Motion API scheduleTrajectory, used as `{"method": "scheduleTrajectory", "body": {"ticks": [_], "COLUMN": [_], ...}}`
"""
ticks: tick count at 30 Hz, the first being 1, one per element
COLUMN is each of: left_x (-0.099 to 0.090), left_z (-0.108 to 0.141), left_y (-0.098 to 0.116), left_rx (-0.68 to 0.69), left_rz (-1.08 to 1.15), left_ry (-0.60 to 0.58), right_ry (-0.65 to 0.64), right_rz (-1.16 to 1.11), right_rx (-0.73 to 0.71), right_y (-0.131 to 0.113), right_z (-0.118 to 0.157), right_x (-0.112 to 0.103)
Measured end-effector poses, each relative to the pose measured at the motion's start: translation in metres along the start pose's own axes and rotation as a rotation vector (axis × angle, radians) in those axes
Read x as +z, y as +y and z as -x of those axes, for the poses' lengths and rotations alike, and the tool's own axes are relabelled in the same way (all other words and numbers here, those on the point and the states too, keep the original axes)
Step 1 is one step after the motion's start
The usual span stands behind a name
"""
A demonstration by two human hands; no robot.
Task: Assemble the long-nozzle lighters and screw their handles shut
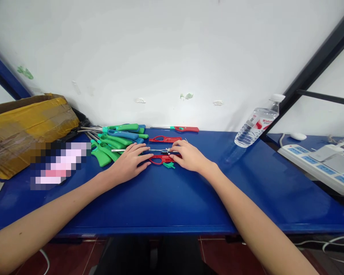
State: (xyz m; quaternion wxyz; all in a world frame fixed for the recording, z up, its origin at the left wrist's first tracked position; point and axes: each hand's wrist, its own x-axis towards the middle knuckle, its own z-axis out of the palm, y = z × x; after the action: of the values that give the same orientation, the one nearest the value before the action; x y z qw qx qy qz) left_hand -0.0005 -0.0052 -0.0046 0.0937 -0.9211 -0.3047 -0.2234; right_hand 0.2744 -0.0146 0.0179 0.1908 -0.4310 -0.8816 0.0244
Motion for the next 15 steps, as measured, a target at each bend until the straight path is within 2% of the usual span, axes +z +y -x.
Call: {"method": "scheduleTrajectory", "body": {"ticks": [8,15], "left_x": [0.004,-0.002], "left_z": [0.001,0.000], "left_y": [0.001,0.001], "left_rx": [-0.033,-0.018], "left_rz": [-0.051,-0.033], "left_ry": [0.003,0.019], "right_ry": [-0.082,-0.049], "right_rz": [-0.026,-0.044], "right_rx": [-0.022,-0.029], "right_y": [-0.001,-0.002], "right_z": [0.003,0.003], "right_x": [-0.015,-0.018]}}
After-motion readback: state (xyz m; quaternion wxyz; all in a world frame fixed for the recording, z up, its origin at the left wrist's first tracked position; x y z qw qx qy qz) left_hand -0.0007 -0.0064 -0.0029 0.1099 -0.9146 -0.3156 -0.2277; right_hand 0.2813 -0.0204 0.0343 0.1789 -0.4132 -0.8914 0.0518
